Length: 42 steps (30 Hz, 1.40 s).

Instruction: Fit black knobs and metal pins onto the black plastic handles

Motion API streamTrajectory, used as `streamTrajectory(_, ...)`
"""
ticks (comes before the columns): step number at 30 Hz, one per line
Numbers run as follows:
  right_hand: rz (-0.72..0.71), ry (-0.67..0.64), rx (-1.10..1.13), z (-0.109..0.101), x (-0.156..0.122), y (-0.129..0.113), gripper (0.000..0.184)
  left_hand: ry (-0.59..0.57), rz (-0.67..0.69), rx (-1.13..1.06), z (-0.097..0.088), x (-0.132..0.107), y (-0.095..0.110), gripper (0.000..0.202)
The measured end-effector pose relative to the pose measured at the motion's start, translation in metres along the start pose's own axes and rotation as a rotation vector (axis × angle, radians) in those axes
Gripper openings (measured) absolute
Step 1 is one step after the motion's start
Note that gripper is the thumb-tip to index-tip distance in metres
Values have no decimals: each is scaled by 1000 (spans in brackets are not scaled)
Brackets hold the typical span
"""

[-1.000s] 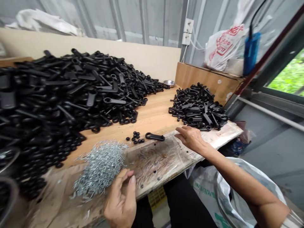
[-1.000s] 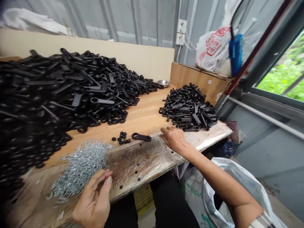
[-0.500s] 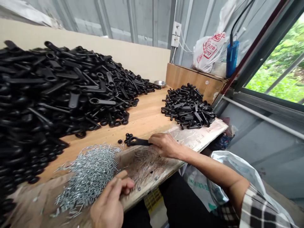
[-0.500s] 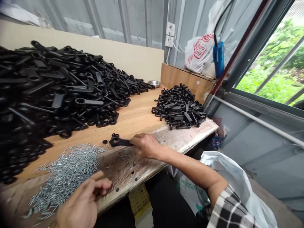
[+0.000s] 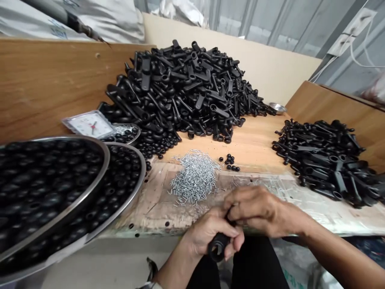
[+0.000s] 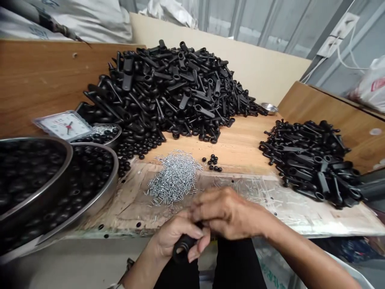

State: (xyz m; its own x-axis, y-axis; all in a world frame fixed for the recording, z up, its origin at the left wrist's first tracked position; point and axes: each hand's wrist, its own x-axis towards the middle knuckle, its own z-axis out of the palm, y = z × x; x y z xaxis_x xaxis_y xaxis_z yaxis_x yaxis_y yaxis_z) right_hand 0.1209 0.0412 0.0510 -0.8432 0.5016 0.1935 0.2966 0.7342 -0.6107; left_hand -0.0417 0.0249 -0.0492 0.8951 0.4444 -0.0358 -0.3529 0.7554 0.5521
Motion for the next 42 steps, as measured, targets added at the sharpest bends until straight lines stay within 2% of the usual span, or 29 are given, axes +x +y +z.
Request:
streamTrajectory(1,41,55,58,-4,6,8,16,22,18,-14,-1,-1,-1,18)
streamTrajectory(3,177,246,57,-15,17,32,16,36,55,-45,-3,-2,-2,29)
streamTrajectory(5,318,413,-74,-26,25,63,14,57,123,-98,-4,-2,-3,35)
streamTrajectory(6,377,444,-157,-30,28,78,14,84,177,-138,-3,-1,-3,33)
streamTrajectory(8,462,399,-319,-33,36,102,15,172,310,-243,-2,1,-2,28)
streamTrajectory(11,509,199,-514,-27,47,120,17,259,401,-342,2,2,0,31)
streamTrajectory(15,510,-28,-655,-16,60,123,16,216,398,-351,2,1,2,35)
streamTrajectory(18,544,-95,-723,-14,66,126,15,183,396,-330,-1,0,0,40)
streamTrajectory(20,556,-103,-750,-16,67,127,13,188,396,-310,-2,1,-1,37)
streamTrajectory(22,560,-49,-754,-17,64,122,13,204,394,-283,-1,1,-2,33)
streamTrajectory(24,567,66,-690,-19,55,109,14,230,381,-249,0,1,-2,31)
streamTrajectory(27,530,270,-414,-15,31,79,14,272,363,-168,1,1,-1,29)
streamTrajectory(30,462,452,-118,-1,-2,45,16,314,358,-21,4,2,-1,9)
streamTrajectory(33,442,620,134,26,-37,19,18,403,394,159,14,3,-8,12)
streamTrajectory(35,432,723,288,46,-57,6,19,498,416,286,27,3,-19,10)
streamTrajectory(37,422,804,392,66,-74,-4,19,573,390,421,41,2,-34,25)
streamTrajectory(39,407,849,464,81,-89,-13,19,616,352,552,55,0,-51,32)
streamTrajectory(42,401,885,527,96,-105,-27,18,668,335,728,69,-3,-76,31)
